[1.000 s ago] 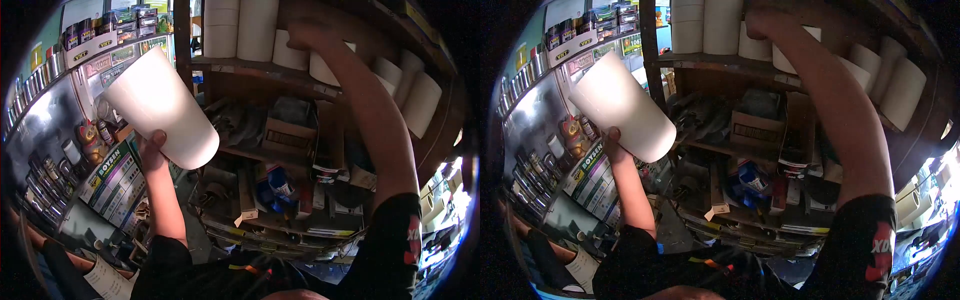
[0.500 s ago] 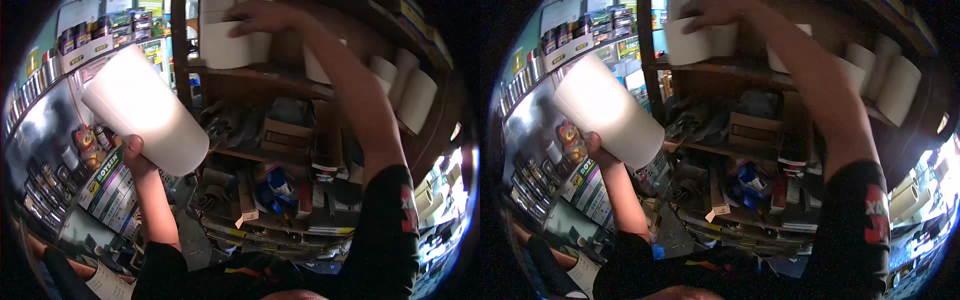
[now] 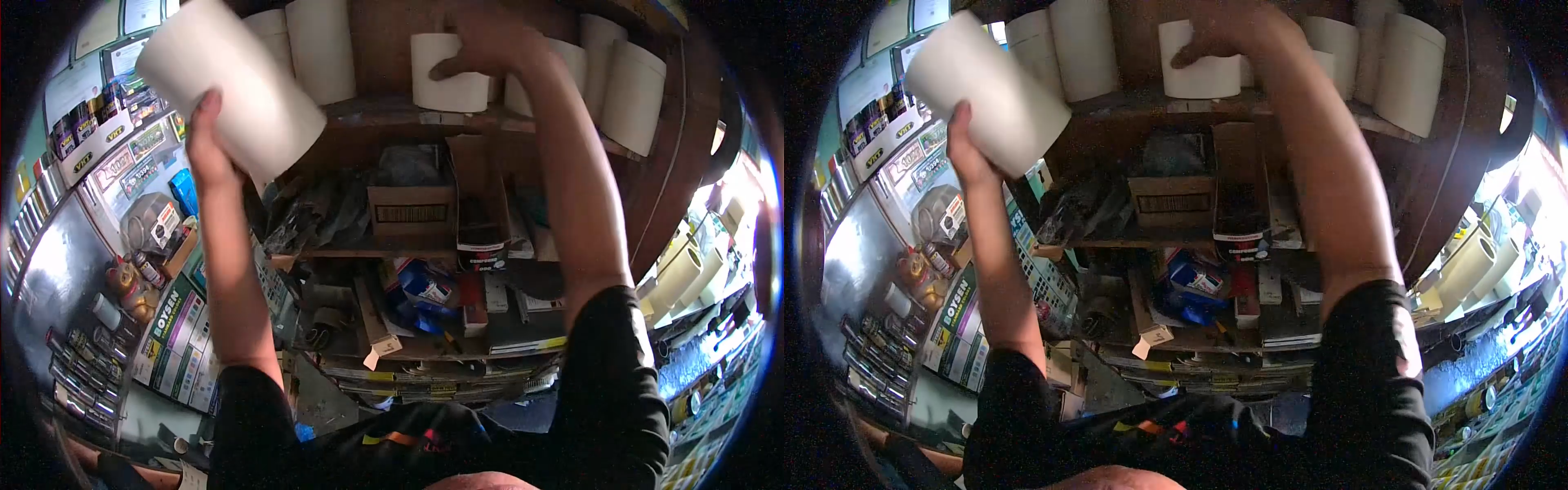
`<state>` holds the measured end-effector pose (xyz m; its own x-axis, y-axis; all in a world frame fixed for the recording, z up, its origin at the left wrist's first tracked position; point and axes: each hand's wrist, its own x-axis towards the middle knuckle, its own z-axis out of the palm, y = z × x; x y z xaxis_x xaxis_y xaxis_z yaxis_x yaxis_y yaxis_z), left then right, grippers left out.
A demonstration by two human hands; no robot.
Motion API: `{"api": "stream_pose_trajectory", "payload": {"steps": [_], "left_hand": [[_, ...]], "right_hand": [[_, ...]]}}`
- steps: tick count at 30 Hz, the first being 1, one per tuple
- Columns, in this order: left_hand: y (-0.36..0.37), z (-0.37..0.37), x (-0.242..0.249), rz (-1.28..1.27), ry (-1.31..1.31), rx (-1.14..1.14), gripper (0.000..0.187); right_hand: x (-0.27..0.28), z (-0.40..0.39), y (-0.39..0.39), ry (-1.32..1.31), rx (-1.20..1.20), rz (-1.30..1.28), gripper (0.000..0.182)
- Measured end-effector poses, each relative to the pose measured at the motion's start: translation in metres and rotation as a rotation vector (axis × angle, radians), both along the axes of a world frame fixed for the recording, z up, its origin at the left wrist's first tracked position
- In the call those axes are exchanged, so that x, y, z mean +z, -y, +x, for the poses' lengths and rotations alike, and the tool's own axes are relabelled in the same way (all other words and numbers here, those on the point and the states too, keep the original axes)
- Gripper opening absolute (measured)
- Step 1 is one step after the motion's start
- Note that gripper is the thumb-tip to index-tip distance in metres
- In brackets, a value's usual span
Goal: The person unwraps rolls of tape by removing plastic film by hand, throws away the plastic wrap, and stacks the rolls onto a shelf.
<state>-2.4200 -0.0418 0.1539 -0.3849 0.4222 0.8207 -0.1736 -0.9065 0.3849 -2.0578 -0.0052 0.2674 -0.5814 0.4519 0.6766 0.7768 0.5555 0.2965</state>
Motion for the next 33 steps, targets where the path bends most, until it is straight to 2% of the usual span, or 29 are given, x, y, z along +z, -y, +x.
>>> {"api": "stream_pose_trajectory", "payload": {"steps": [1, 2, 4, 7, 8, 10, 11, 13, 14, 15, 17, 20, 23, 25, 28, 29, 31, 33], "left_hand": [[-0.005, 0.021, 0.012, -0.017, -0.035, 0.011, 0.051], [-0.013, 0.044, 0.023, -0.032, -0.069, 0.02, 0.052], [-0.05, 0.066, 0.037, -0.161, -0.252, 0.156, 0.07], [-0.087, 0.119, 0.051, -0.136, -0.422, 0.712, 0.1], [-0.091, 0.132, 0.055, -0.132, -0.481, 0.898, 0.111], [-0.089, 0.152, 0.061, -0.21, -0.547, 0.556, 0.114], [-0.089, 0.16, 0.066, -0.245, -0.576, 0.38, 0.116], [-0.109, 0.16, 0.066, -0.205, -0.632, 0.743, 0.122], [-0.123, 0.156, 0.064, -0.184, -0.652, 0.931, 0.124], [-0.139, 0.15, 0.061, -0.356, -0.676, 1.027, 0.131], [-0.117, 0.141, 0.046, -0.379, -0.898, 1.052, 0.134], [-0.121, 0.13, 0.046, -0.36, -1.077, 1.042, 0.133], [-0.132, 0.138, 0.046, -0.383, -1.145, 1.152, 0.125], [-0.146, 0.147, 0.047, -0.456, -1.187, 1.23, 0.117], [-0.076, 0.182, 0.043, -0.301, -1.151, 1.446, 0.092], [-0.082, 0.192, 0.046, -0.244, -1.207, 1.319, 0.084], [-0.103, 0.208, 0.056, -0.142, -1.301, 1.061, 0.07], [-0.15, 0.226, 0.059, -0.221, -1.653, 0.883, 0.062]], "right_hand": [[0.007, 0.008, -0.007, 0.067, -0.201, -0.156, 0.075], [0.004, 0.022, -0.012, -0.017, -0.095, -0.184, 0.074], [0.007, 0.043, -0.019, -0.177, 0.127, -0.211, 0.073], [0.024, 0.045, 0.031, -0.451, 0.08, -0.409, 0.075], [0.026, 0.05, 0.0, -0.413, 0.118, -0.251, 0.075], [0.031, 0.067, -0.09, -0.339, 0.169, 0.065, 0.075], [0.032, 0.062, -0.083, -0.276, 0.062, 0.049, 0.076], [0.035, 0.042, -0.072, -0.153, -0.143, 0.023, 0.078], [0.038, 0.041, -0.076, -0.163, -0.128, -0.041, 0.079], [0.039, 0.038, -0.084, -0.169, -0.11, -0.105, 0.08], [0.031, 0.032, -0.096, -0.174, -0.107, -0.033, 0.083], [0.032, 0.036, -0.119, -0.18, 0.026, 0.019, 0.082], [0.04, 0.031, -0.136, -0.135, -0.126, -0.134, 0.077], [0.034, 0.04, -0.137, -0.199, -0.029, -0.013, 0.073], [0.038, 0.052, -0.116, -0.367, 0.124, 0.053, 0.075], [0.043, 0.058, -0.107, -0.438, 0.172, 0.06, 0.077], [0.053, 0.067, -0.093, -0.541, 0.028, -0.017, 0.078], [0.058, 0.064, -0.092, -0.592, -0.037, -0.054, 0.077]]}}
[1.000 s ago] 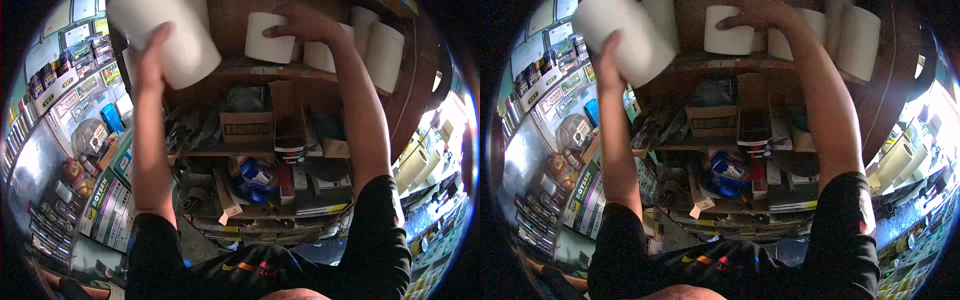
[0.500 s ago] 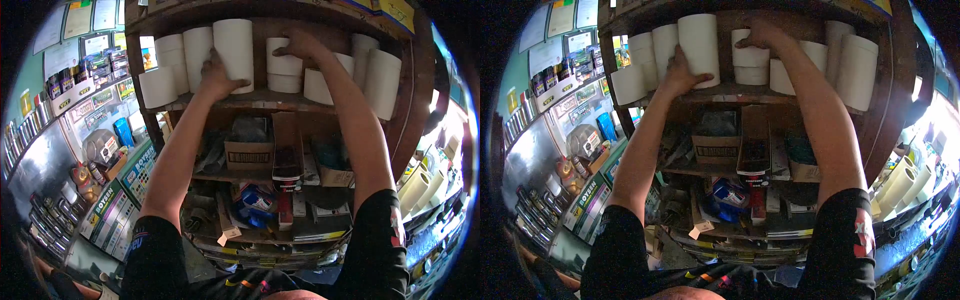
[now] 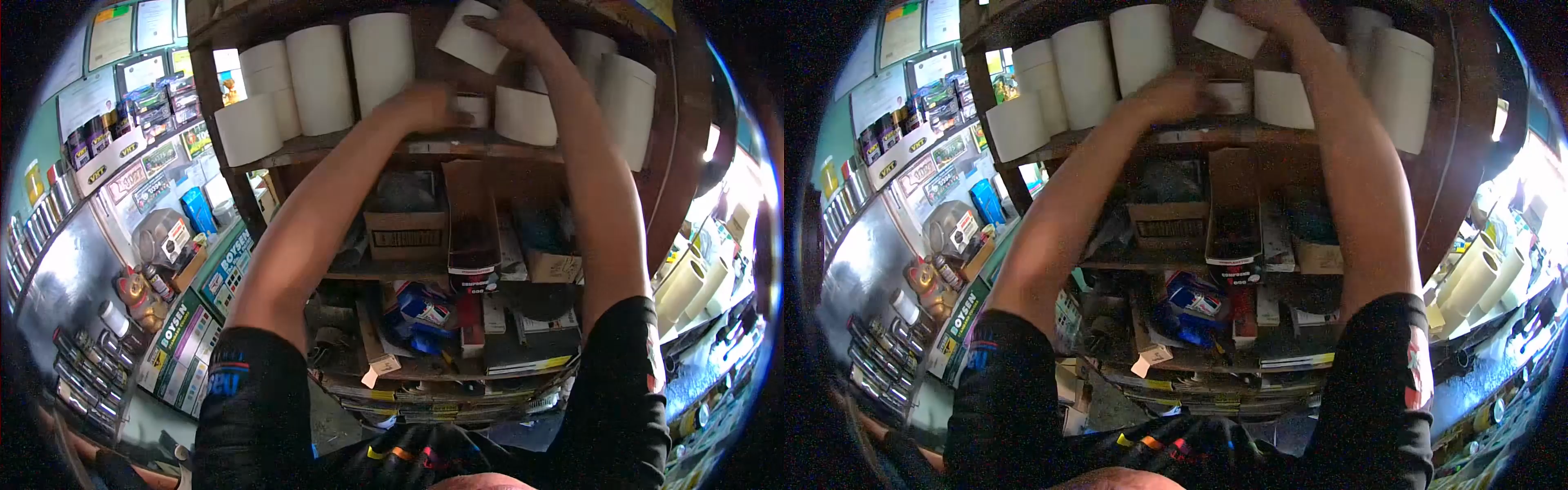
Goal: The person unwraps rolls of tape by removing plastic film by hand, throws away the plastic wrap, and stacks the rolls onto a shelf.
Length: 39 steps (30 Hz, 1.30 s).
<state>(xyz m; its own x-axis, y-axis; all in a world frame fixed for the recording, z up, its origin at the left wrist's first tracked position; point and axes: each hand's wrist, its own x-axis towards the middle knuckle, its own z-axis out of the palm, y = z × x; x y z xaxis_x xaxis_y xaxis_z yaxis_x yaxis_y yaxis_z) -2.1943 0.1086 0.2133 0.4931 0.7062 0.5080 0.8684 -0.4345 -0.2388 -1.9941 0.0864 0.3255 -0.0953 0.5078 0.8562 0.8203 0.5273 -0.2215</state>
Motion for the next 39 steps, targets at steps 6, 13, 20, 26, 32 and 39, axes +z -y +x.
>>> {"api": "stream_pose_trajectory", "payload": {"steps": [6, 13, 20, 26, 32, 39], "left_hand": [[0.016, 0.008, 0.023, -0.011, 0.061, -0.133, 0.066], [0.108, -0.056, 0.046, 0.385, 0.164, -0.321, 0.059], [0.134, -0.101, 0.072, 0.315, 0.425, -0.176, 0.065], [0.101, -0.113, 0.061, 0.561, 0.442, -0.154, 0.075], [0.101, -0.103, 0.067, 0.388, 0.552, -0.168, 0.073], [0.084, -0.109, 0.057, 0.398, 0.744, -0.562, 0.048]], "right_hand": [[0.0, 0.04, -0.05, -0.02, 0.106, 0.135, 0.067], [-0.017, 0.037, -0.01, 0.07, 0.169, 0.108, 0.068], [-0.013, -0.011, -0.007, 0.392, 0.121, -0.03, 0.072], [-0.04, -0.034, 0.003, 0.678, 0.008, -0.127, 0.084], [-0.041, -0.039, 0.005, -0.011, 0.59, 0.045, 0.1], [-0.033, -0.057, -0.018, -0.249, 0.854, 0.071, 0.089]]}}
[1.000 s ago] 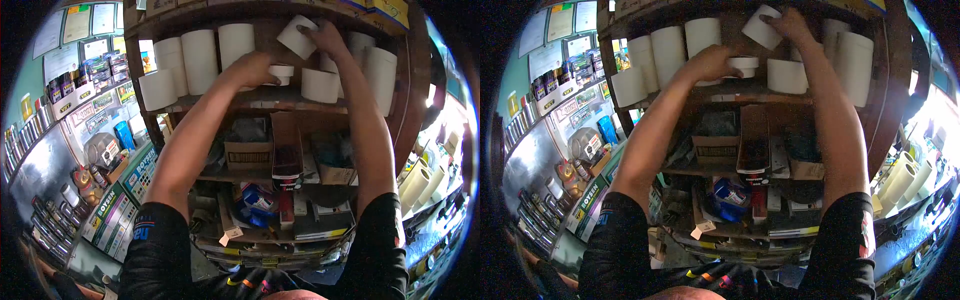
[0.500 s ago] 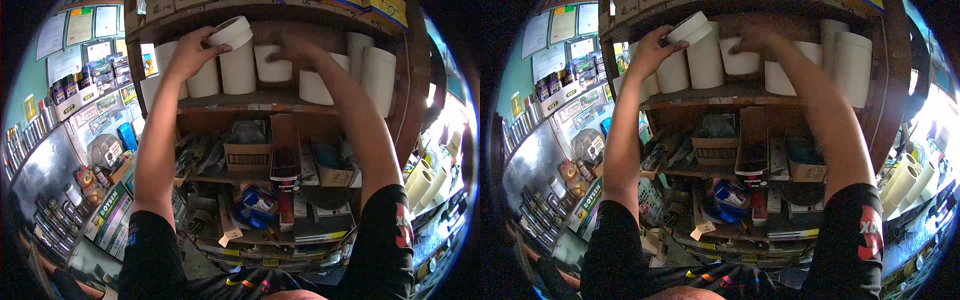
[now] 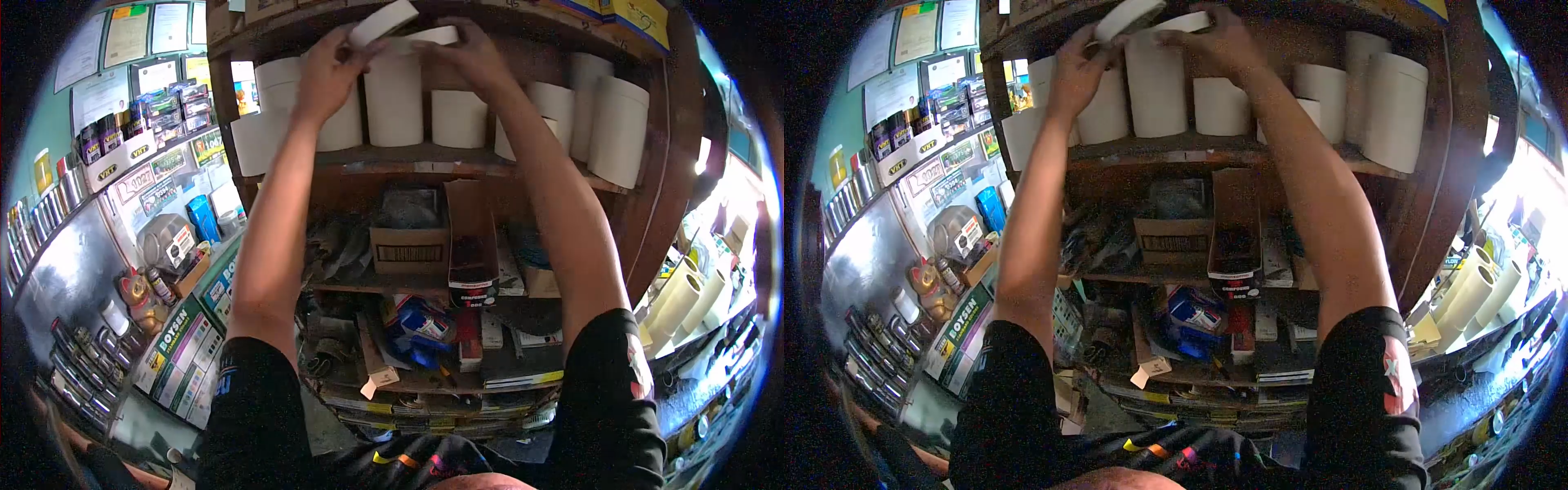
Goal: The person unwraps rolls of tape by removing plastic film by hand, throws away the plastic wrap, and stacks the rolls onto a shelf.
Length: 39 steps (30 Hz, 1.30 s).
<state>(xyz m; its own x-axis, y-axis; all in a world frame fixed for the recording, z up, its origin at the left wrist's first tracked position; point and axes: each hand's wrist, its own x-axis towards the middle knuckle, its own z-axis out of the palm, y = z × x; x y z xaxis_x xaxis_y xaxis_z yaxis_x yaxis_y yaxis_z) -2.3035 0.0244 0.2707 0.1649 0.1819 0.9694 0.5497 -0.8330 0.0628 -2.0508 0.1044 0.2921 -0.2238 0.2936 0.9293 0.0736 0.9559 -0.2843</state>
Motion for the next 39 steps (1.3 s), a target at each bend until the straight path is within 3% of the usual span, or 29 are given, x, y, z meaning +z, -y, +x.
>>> {"api": "stream_pose_trajectory", "payload": {"steps": [2, 4, 9, 14, 19, 23, 28, 32, 33, 35, 36, 38, 39], "left_hand": [[0.004, -0.002, -0.018, 0.096, 0.184, 0.006, 0.044], [0.012, -0.005, -0.036, 0.113, 0.181, 0.014, 0.044], [0.028, -0.016, -0.052, 0.062, -0.02, 0.235, 0.044], [0.018, -0.016, -0.063, -0.106, -0.127, 0.205, 0.047], [0.024, 0.029, -0.066, -0.14, -0.136, 0.452, 0.037], [0.005, 0.064, -0.045, -0.143, -0.385, 0.379, 0.04], [-0.021, 0.085, -0.021, -0.21, -0.596, 0.415, 0.048], [-0.029, 0.105, -0.006, -0.258, -0.701, 0.414, 0.055], [-0.032, 0.111, 0.0, -0.271, -0.727, 0.414, 0.057], [-0.034, 0.12, 0.006, -0.301, -0.763, 0.403, 0.061], [-0.037, 0.126, 0.008, -0.317, -0.794, 0.403, 0.063], [-0.039, 0.135, 0.013, -0.34, -0.83, 0.402, 0.067], [-0.037, 0.137, 0.016, -0.349, -0.843, 0.404, 0.07]], "right_hand": [[-0.005, -0.002, -0.01, -0.24, 0.186, -0.096, 0.082], [0.002, -0.011, -0.014, -0.244, 0.19, -0.16, 0.077], [0.013, -0.057, -0.015, -0.267, 0.188, -0.344, 0.065], [0.005, -0.095, 0.002, -0.378, -0.003, -0.083, 0.062], [-0.039, -0.101, 0.031, -0.382, -0.12, 0.073, 0.059], [-0.103, -0.009, 0.082, -0.425, -0.253, 0.263, 0.057], [-0.185, 0.147, 0.208, -0.495, -0.464, 0.456, 0.055], [-0.248, 0.331, 0.278, -0.651, -0.93, 0.313, 0.054], [-0.266, 0.388, 0.299, -0.278, -1.553, 0.158, 0.059], [-0.324, 0.492, 0.257, -0.638, -1.465, -0.147, 0.077], [-0.366, 0.561, 0.229, -0.702, -1.439, -0.326, 0.096], [-0.42, 0.64, 0.19, -0.509, -1.571, -0.56, 0.133], [-0.435, 0.654, 0.174, -0.431, -1.617, -0.526, 0.134]]}}
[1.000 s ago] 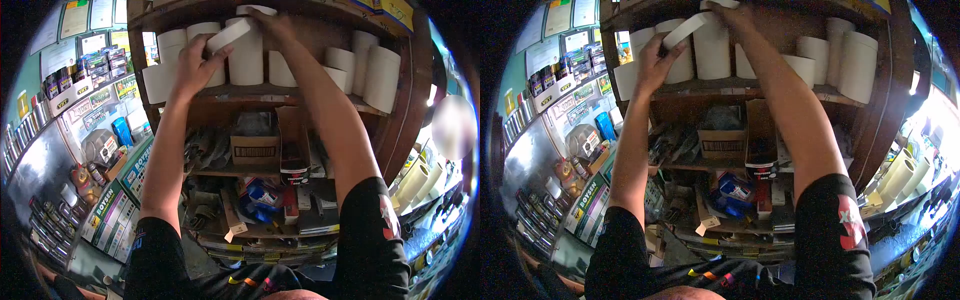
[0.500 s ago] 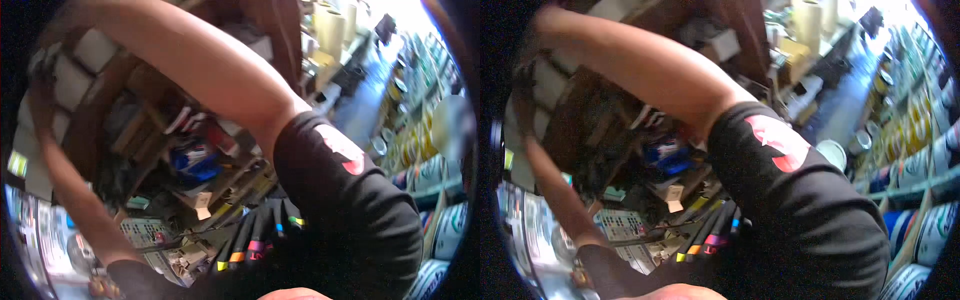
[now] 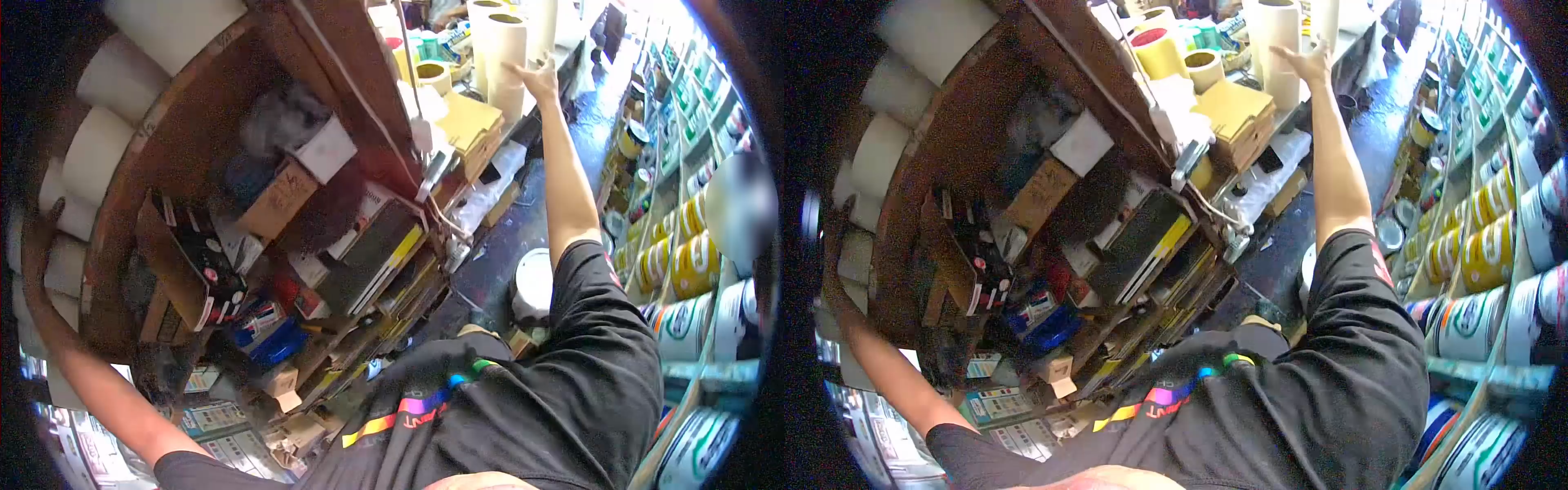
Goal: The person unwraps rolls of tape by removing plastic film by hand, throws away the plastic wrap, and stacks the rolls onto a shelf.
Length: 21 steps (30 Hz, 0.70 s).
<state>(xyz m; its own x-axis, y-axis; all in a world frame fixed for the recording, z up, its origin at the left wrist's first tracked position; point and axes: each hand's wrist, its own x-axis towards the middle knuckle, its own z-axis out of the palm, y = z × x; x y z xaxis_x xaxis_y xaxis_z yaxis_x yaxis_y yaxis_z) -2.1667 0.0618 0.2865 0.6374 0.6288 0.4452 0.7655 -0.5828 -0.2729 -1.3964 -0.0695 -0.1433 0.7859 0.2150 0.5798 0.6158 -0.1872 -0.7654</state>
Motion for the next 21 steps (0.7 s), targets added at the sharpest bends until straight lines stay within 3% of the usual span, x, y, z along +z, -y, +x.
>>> {"api": "stream_pose_trajectory", "payload": {"steps": [4, 7, 9, 11, 21], "left_hand": [[0.0, 0.004, 0.007, 0.053, -0.12, 0.05, 0.079], [-0.005, -0.01, 0.003, 0.083, -0.079, 0.102, 0.077], [-0.025, -0.035, 0.007, 0.008, -0.091, 0.299, 0.086], [-0.024, -0.035, -0.014, 0.141, -0.033, 0.401, 0.096], [-0.027, -0.035, -0.06, 0.28, 0.198, 0.418, 0.067]], "right_hand": [[-0.044, 0.03, -0.061, 0.241, -0.059, 0.048, 0.136], [-0.024, 0.008, -0.048, -0.015, -0.015, -0.072, 0.129], [-0.031, 0.008, -0.048, 0.02, 0.005, 0.024, 0.126], [-0.036, 0.008, -0.049, -0.006, 0.022, 0.096, 0.125], [-0.021, 0.006, -0.033, -0.077, 0.097, 0.229, 0.119]]}}
